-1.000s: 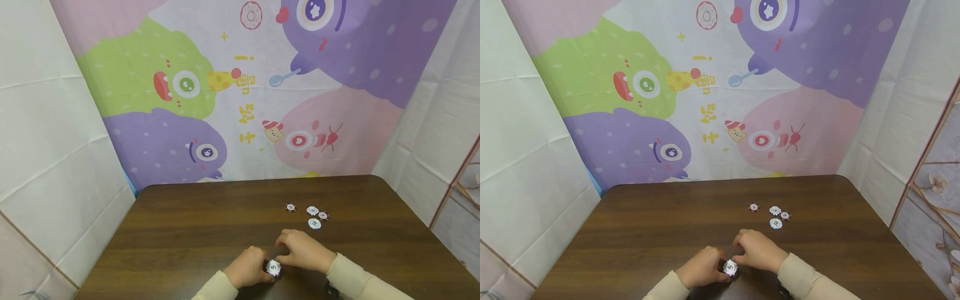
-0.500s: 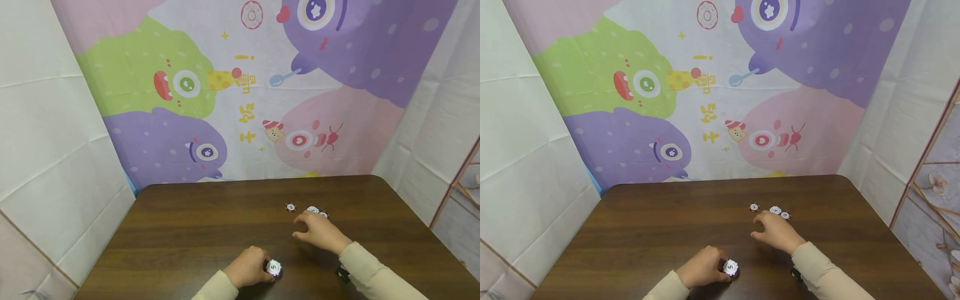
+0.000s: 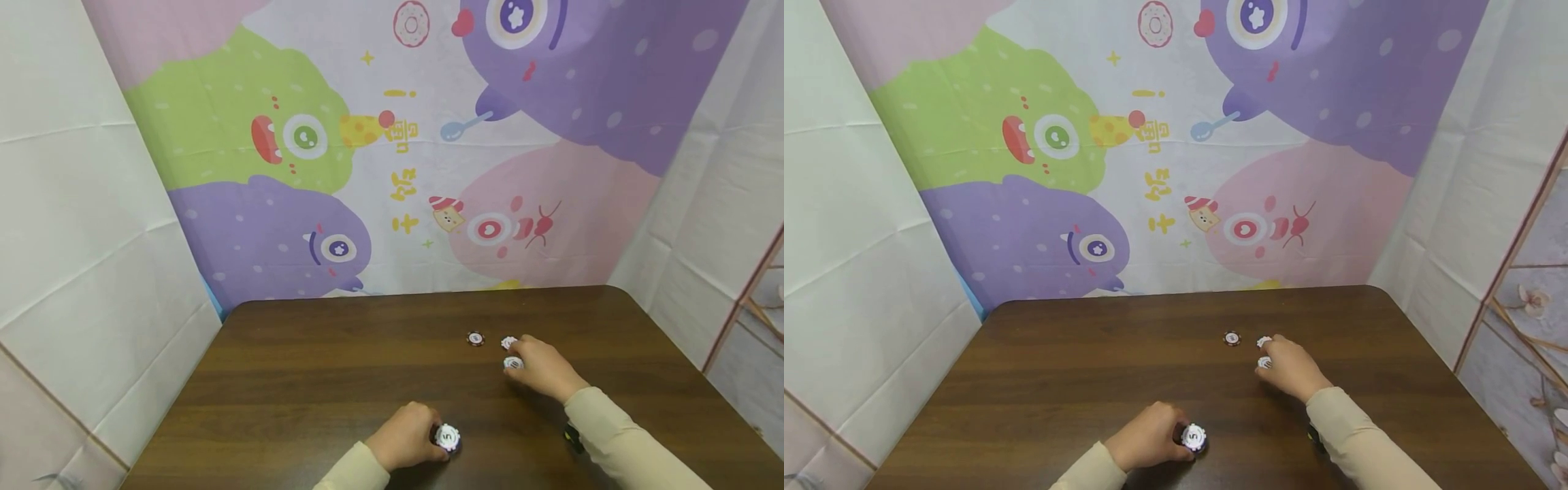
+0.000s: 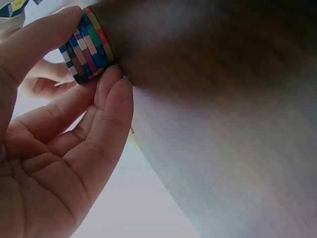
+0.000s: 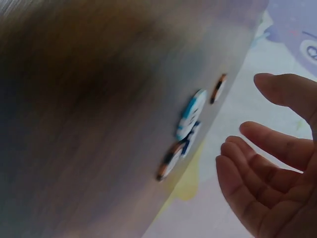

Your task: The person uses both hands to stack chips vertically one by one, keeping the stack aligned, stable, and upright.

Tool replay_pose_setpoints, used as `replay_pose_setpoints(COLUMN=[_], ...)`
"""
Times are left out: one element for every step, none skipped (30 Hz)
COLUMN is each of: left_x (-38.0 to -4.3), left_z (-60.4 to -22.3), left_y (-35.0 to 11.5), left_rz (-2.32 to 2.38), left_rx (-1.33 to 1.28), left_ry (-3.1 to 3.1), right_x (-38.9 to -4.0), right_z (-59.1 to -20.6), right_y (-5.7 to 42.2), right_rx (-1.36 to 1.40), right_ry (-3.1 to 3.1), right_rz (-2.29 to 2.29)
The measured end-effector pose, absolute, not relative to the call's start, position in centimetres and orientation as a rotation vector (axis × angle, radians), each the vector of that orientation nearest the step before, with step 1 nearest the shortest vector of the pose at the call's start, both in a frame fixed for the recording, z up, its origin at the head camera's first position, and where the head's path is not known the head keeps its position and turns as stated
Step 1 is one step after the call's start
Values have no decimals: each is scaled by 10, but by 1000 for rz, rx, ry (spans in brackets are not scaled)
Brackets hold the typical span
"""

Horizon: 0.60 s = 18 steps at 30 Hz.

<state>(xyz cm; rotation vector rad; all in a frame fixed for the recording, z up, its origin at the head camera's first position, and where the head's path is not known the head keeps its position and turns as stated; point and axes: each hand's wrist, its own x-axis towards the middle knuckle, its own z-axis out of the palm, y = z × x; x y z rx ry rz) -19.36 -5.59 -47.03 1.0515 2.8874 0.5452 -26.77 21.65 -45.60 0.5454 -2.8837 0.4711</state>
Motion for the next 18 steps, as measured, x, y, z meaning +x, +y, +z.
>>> replay_pose_setpoints(left_x=[-194, -194, -194, -193, -193, -193, -193, -194, -194, -194, -194, -194, -194, -195, -195, -195, -195, -196], left_z=[-470, -470, -470, -470, -470, -470, -471, -471, -471, -471, -472, -472, -472, -472, -472, -473, -472, -472], left_y=[-56, -56, -56, -56, -56, -56, -56, -56, -56, -56, -56, -56, -56, -56, -56, -56, -56, -56], left_rz=[545, 546, 545, 540, 543, 545, 552, 555, 557, 560, 568, 568, 568, 568, 567, 566, 563, 564], left_rx=[1044, 1039, 1036, 1038, 1036, 1036, 1028, 1029, 1030, 1031, 1027, 1028, 1028, 1028, 1026, 1024, 1021, 1017], left_ry=[2885, 2882, 2880, 2881, 2881, 2881, 2878, 2879, 2881, 2882, 2879, 2878, 2877, 2875, 2874, 2874, 2873, 2871], right_x=[-268, -269, -269, -270, -271, -272, -273, -274, -275, -276, -277, -278, -279, -279, -280, -281, -281, -282], right_z=[-456, -457, -457, -457, -458, -458, -459, -460, -461, -462, -463, -464, -466, -467, -468, -469, -469, -469], right_y=[218, 219, 221, 221, 222, 222, 223, 223, 223, 224, 224, 224, 224, 225, 225, 225, 225, 225], right_rx=[533, 524, 518, 517, 513, 512, 511, 513, 515, 516, 514, 512, 510, 507, 504, 501, 498, 497], right_ry=[-2902, -2915, -2928, -2937, -2943, -2951, -2954, -2956, -2961, -2967, -2975, -2982, -2989, -2997, -3002, -3007, -3010, -3011], right_rz=[468, 466, 462, 459, 458, 456, 451, 444, 435, 429, 427, 421, 415, 413, 411, 414, 414, 414])
